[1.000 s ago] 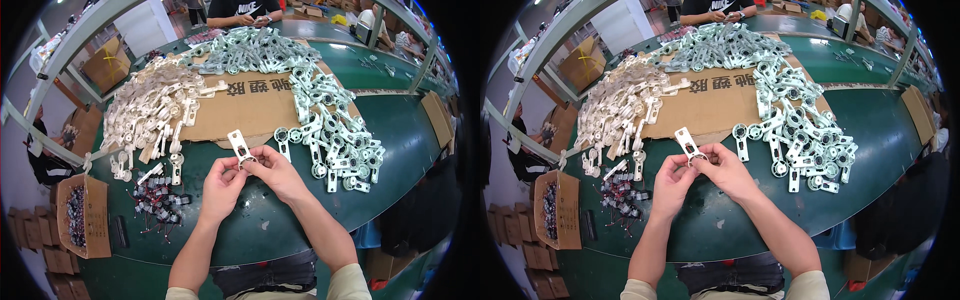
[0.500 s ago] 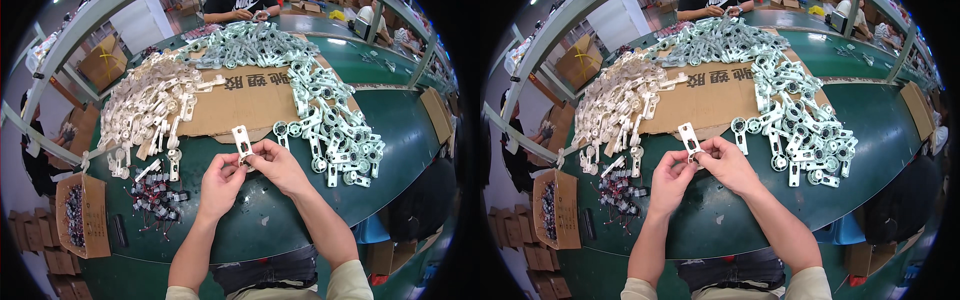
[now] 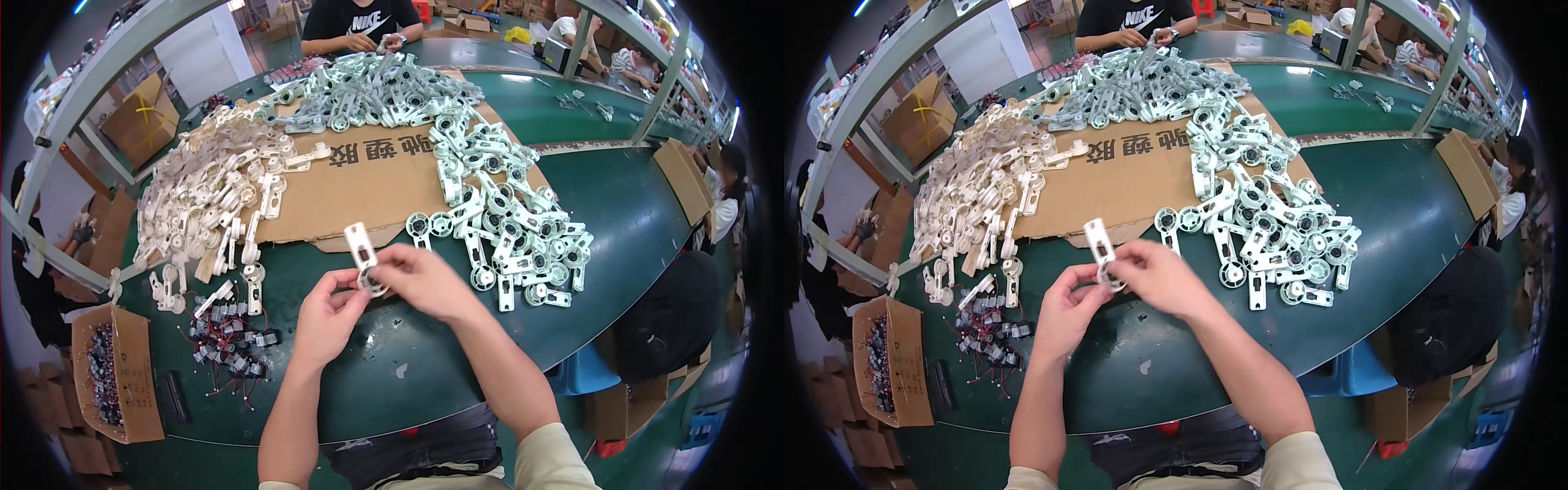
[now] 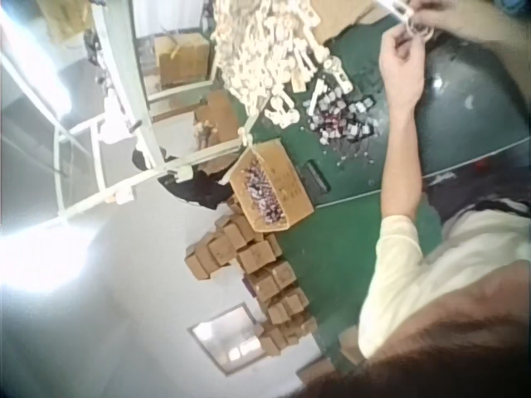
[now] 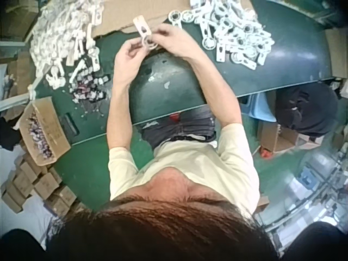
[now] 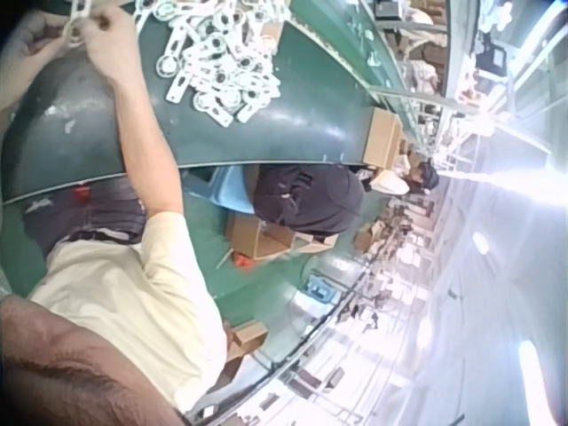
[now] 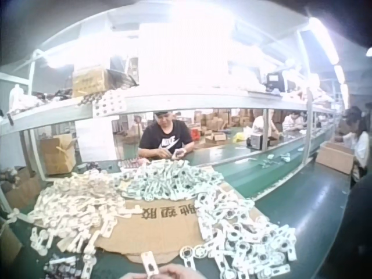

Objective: Manually assemble small electric motors into plastic housings at a factory workstation.

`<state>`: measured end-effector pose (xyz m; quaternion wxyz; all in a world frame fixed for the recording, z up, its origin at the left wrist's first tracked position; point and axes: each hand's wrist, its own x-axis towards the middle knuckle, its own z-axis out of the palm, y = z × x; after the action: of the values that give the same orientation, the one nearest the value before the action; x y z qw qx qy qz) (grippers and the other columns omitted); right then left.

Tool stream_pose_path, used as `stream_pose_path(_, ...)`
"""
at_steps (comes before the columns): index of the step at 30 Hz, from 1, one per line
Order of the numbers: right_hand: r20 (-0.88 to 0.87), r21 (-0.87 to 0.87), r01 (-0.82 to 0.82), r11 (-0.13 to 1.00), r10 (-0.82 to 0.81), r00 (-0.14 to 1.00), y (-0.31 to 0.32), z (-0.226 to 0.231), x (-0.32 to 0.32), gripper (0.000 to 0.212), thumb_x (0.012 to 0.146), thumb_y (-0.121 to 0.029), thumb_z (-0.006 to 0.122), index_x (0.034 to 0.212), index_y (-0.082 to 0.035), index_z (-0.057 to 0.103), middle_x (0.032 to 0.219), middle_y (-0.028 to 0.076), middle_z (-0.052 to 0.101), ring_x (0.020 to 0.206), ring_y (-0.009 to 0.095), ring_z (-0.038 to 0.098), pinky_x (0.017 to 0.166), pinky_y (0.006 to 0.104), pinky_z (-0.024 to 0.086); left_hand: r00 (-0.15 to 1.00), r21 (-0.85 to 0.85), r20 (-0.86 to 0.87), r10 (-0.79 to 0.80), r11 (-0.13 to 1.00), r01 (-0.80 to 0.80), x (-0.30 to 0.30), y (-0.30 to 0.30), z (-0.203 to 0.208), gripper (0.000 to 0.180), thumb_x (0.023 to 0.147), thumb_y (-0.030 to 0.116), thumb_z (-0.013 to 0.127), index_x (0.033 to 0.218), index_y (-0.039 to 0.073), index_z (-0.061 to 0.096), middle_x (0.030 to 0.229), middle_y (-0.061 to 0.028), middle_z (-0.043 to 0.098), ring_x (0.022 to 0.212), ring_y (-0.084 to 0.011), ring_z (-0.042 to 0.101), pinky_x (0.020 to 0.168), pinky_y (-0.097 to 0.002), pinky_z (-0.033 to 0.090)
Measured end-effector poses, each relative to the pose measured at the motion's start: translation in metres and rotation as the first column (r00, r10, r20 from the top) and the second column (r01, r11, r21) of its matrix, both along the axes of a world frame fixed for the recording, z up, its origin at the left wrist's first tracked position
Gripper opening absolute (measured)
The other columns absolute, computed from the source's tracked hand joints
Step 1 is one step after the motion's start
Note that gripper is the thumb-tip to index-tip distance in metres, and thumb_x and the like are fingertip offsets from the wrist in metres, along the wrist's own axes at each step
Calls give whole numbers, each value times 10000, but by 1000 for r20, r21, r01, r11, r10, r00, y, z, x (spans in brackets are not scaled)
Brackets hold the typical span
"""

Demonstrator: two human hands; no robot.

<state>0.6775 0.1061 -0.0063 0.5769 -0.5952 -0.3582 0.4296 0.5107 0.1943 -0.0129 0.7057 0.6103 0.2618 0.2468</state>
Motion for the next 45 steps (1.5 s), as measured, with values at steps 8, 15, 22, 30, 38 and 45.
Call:
stream_pose_path(8,294,-2,436,900,-416,860,-37,32,63,281,950,-185,652,1105,44,701,835,24,678,710,80,590,666,245,504,944,180,28,330,927,-329,-25,37,26,229,982,74,592,1191,-21,599,1088,-77,641,943,-142,665,861,-267,538)
stream_pose_path(15,98,27,241,970,-243,965,-28,34,40,275,958,-142,615,1156,35,686,888,28,688,761,79,605,712,243,508,936,206,55,347,914,-351,-31,39,29,208,988,73,585,1174,-16,607,1075,-80,653,939,-152,668,852,-274,545)
stream_pose_path(22,394,-140,91,986,-29,918,-3,9,-14,228,926,-176,655,1074,-11,711,919,104,708,757,169,670,721,311,529,928,291,25,372,885,-363,-25,41,18,203,972,51,592,1166,-4,613,1067,-83,646,914,-132,668,785,-255,535)
stream_pose_path(30,725,206,265,942,-328,606,2,-5,-24,243,926,-152,658,1127,-17,656,1054,184,672,910,368,663,801,414,531,756,745,-57,653,532,-403,-56,60,31,191,935,74,622,1105,-8,650,1024,-115,637,858,-199,655,735,-318,535)
stream_pose_path(38,592,238,133,962,-253,765,0,1,-52,228,929,-80,633,1143,-2,628,1100,180,648,892,322,677,781,385,545,551,785,-409,727,588,-193,-99,82,31,285,882,247,710,1051,17,702,1088,-160,655,1026,-342,624,911,-444,484)
stream_pose_path(45,646,228,-29,973,-129,752,0,-1,-71,147,910,-75,649,1043,-12,645,984,160,645,876,339,663,763,409,539,328,666,-734,595,725,174,-78,77,28,361,795,324,794,973,15,735,1187,-172,603,1156,-344,542,967,-498,397)
